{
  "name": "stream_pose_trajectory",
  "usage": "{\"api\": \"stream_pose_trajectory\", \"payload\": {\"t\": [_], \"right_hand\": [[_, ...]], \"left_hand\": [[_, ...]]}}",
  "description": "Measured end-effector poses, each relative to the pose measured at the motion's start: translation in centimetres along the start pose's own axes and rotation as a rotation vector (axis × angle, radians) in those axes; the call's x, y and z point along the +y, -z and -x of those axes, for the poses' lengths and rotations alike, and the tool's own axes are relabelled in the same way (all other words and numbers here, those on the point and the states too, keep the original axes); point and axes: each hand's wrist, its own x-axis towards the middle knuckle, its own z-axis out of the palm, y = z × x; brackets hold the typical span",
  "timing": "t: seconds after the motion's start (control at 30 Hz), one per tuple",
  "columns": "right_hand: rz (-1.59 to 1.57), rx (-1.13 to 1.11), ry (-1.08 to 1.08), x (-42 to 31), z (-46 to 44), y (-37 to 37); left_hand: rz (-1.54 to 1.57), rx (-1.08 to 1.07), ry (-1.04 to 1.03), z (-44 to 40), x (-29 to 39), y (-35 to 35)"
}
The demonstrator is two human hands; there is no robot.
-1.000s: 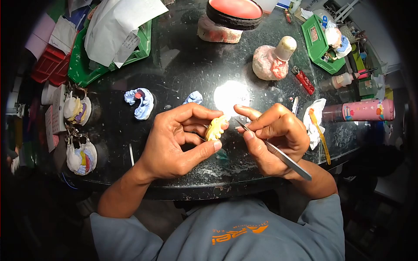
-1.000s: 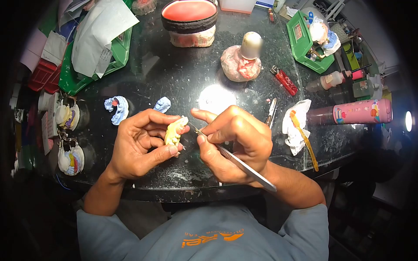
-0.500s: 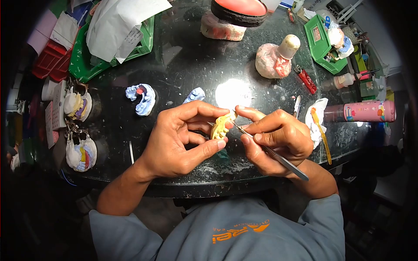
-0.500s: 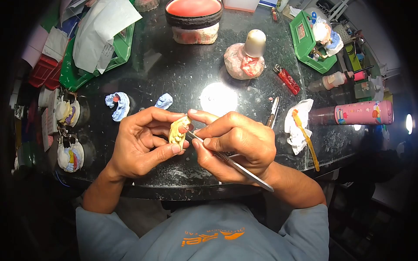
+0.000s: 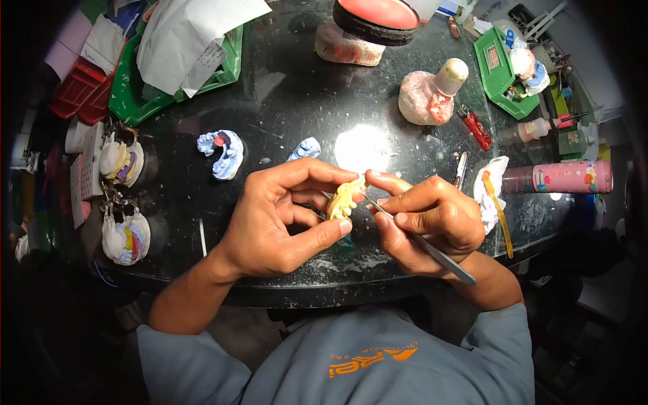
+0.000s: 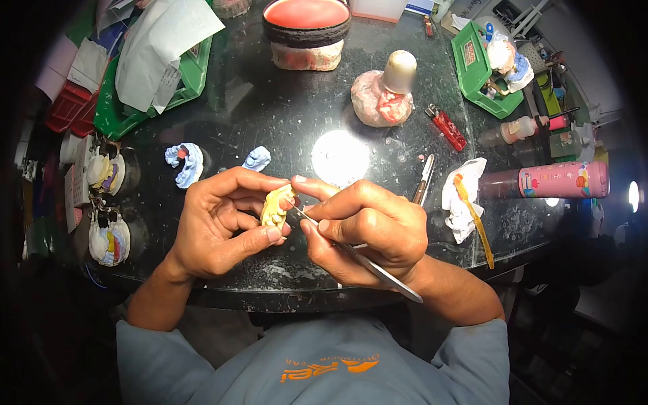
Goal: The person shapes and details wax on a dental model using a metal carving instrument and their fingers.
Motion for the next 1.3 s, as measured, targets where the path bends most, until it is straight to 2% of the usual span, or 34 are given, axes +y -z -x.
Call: {"api": "stream_pose_trajectory", "payload": {"t": [1.3], "right_hand": [[-0.023,0.006,0.03,0.32,-0.1,0.05]], "left_hand": [[-0.019,-0.014,-0.053,0.05,-0.34,-0.04]]}}
